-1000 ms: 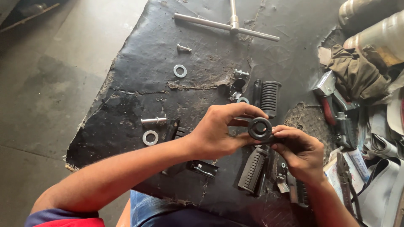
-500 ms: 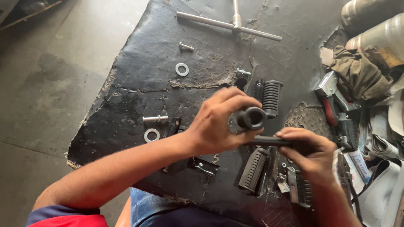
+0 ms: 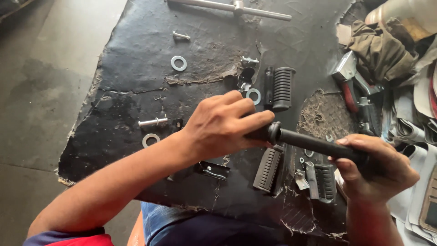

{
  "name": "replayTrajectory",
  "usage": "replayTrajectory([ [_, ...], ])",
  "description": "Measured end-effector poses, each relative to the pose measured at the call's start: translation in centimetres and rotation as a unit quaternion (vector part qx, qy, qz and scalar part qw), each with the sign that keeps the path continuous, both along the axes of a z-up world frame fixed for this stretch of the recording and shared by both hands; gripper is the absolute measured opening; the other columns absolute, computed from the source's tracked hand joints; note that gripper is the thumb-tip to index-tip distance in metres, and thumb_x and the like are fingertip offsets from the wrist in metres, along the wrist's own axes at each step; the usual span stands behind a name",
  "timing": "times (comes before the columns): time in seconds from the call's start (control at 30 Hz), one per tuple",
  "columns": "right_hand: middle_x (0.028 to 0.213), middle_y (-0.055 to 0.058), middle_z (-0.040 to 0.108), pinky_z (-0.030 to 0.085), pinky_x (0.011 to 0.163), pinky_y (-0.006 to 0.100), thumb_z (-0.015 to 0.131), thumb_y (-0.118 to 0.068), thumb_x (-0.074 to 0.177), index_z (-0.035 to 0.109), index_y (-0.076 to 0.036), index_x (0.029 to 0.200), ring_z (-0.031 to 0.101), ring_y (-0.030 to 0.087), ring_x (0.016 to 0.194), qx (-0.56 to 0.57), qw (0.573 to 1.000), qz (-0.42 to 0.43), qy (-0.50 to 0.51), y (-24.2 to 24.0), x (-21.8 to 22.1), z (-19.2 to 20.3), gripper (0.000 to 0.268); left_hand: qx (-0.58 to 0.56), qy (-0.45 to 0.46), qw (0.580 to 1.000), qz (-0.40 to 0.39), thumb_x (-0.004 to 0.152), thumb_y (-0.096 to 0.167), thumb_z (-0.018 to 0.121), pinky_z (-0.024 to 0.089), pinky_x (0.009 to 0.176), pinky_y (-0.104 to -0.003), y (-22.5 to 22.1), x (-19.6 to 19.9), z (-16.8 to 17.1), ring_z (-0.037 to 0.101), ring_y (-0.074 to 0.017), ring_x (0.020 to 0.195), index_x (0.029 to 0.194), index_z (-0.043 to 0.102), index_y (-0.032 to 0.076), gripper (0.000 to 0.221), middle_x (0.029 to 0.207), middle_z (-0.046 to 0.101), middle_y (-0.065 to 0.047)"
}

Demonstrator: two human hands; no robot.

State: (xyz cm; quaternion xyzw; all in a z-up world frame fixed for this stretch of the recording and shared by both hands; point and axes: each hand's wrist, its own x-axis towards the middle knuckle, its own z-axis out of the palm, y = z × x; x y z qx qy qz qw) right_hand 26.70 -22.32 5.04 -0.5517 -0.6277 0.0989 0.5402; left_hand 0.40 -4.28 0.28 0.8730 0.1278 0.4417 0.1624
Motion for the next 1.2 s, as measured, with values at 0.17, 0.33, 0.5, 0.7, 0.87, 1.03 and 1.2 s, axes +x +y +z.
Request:
replayTrajectory([
  [0.17,0.103,0.021,0.073,0.059,0.082,0.028,0.085,-0.012,0.095,0.067,0.007,0.115,0.073,0.023,0.089,-0.025,0.997,0.003,-0.078,0.3,1.8,-0.4,0.033,-0.042,-0.016,0.999,-0.003,0.074,0.051,0.088,0.053,0.067,-0.036,0.2,-0.1,0.1,0.060,-0.0212,0.083,0.117,0.073,0.021,0.054,0.092,0.063,-0.002],
  [0.33,0.101,0.022,0.072,0.062,0.080,0.029,0.084,-0.011,0.089,0.066,0.006,0.110,0.075,0.024,0.090,-0.008,0.989,0.036,-0.145,1.5,1.5,-0.5,0.032,-0.059,-0.007,0.998,-0.017,0.072,0.045,0.091,0.053,0.068,-0.037,0.4,-0.2,-0.4,0.061,-0.0229,0.084,0.112,0.075,0.021,0.050,0.090,0.064,-0.002],
  [0.5,0.106,0.022,0.072,0.064,0.080,0.031,0.085,-0.008,0.091,0.065,0.002,0.107,0.075,0.022,0.090,-0.010,0.995,0.075,-0.061,1.4,2.8,-1.7,0.028,-0.135,-0.011,0.986,-0.092,0.066,0.034,0.081,0.049,0.064,-0.042,-0.1,-1.4,1.0,0.059,-0.0281,0.073,0.090,0.064,0.004,0.042,0.076,0.061,-0.007],
  [0.7,0.091,0.021,0.069,0.063,0.068,0.036,0.084,-0.006,0.081,0.059,0.003,0.091,0.072,0.025,0.079,0.097,0.970,0.071,-0.210,1.8,1.9,-0.5,0.029,-0.203,-0.040,0.964,-0.167,0.070,0.030,0.075,0.049,0.066,-0.040,0.0,-1.2,0.1,0.060,-0.0292,0.070,0.084,0.059,0.005,0.032,0.073,0.058,-0.010],
  [0.87,0.084,0.019,0.070,0.060,0.065,0.038,0.081,0.003,0.081,0.063,0.000,0.085,0.074,0.029,0.074,0.120,0.947,0.088,-0.286,0.7,1.1,0.7,0.019,-0.297,0.002,0.923,-0.246,0.070,0.030,0.072,0.049,0.060,-0.037,0.8,-1.1,0.0,0.062,-0.0277,0.060,0.080,0.060,0.003,0.031,0.067,0.058,-0.012],
  [1.03,0.084,0.018,0.071,0.062,0.067,0.042,0.081,0.005,0.080,0.067,0.001,0.091,0.075,0.032,0.074,0.104,0.931,0.089,-0.339,0.3,-0.4,1.4,0.018,-0.309,0.027,0.918,-0.247,0.069,0.028,0.070,0.048,0.059,-0.037,0.7,-0.5,-1.0,0.060,-0.0289,0.057,0.076,0.057,0.002,0.031,0.064,0.056,-0.013],
  [1.2,0.082,0.010,0.067,0.052,0.057,0.036,0.087,-0.004,0.082,0.071,-0.004,0.110,0.064,0.024,0.065,-0.009,0.914,0.113,-0.389,1.4,-0.7,1.2,0.033,-0.187,0.012,0.961,-0.205,0.067,0.027,0.075,0.046,0.063,-0.044,-0.2,-0.3,-0.6,0.057,-0.0333,0.069,0.079,0.053,0.004,0.034,0.069,0.054,-0.012],
])
